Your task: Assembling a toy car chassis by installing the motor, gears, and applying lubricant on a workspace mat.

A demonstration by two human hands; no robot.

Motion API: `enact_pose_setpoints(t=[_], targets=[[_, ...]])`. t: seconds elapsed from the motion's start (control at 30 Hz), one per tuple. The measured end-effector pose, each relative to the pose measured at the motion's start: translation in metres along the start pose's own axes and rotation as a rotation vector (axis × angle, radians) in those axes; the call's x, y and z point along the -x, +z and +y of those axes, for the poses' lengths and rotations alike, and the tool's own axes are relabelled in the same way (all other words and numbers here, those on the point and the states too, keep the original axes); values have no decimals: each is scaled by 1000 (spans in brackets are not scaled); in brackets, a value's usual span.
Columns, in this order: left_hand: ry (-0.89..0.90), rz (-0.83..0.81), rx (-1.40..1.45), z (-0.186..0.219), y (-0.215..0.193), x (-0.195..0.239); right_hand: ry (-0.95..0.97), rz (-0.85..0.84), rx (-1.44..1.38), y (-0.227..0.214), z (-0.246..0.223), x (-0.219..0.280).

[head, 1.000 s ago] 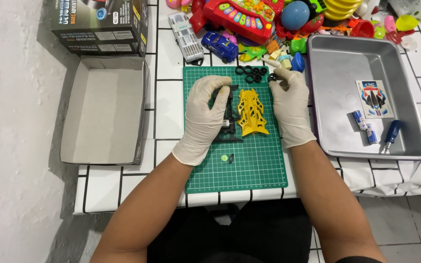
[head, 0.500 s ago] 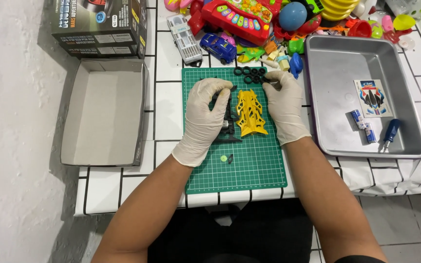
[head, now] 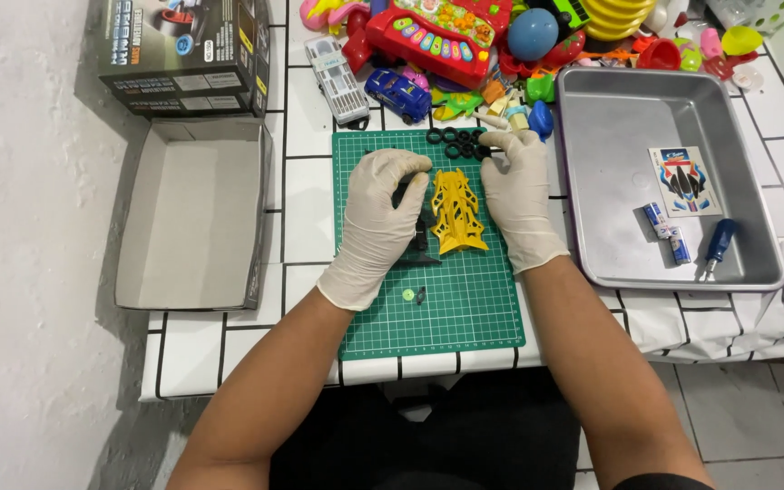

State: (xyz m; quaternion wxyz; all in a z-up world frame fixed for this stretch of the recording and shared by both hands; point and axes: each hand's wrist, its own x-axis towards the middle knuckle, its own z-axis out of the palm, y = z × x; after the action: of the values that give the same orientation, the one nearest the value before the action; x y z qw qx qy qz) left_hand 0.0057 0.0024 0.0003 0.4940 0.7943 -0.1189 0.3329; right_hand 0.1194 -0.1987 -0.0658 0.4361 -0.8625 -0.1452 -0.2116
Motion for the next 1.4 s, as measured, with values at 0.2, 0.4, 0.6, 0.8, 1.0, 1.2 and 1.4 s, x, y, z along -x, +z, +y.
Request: enact_pose_setpoints(t=[0.2, 0.4, 0.6, 0.8, 1.0, 1.2, 1.4], targets=[[105, -176, -441, -20, 32, -21, -103, -33, 80, -2, -28, 0], [97, -151, -435, -45, 68, -37, -120, -53, 94, 1, -18, 1], [251, -278, -830, -121, 106, -47, -140, -59, 79, 2, -21, 1], [122, -377, -850, -119, 101, -52, -86, -54, 81, -5, -29, -1], [114, -401, -887, -108, 94, -52, -67, -80, 116, -1, -26, -1], [163, -321, -832, -92, 77, -50, -89, -63, 98, 5, -12, -1], [105, -220, -473, -51, 27, -43, -147, 15, -142, -11, -48, 0]])
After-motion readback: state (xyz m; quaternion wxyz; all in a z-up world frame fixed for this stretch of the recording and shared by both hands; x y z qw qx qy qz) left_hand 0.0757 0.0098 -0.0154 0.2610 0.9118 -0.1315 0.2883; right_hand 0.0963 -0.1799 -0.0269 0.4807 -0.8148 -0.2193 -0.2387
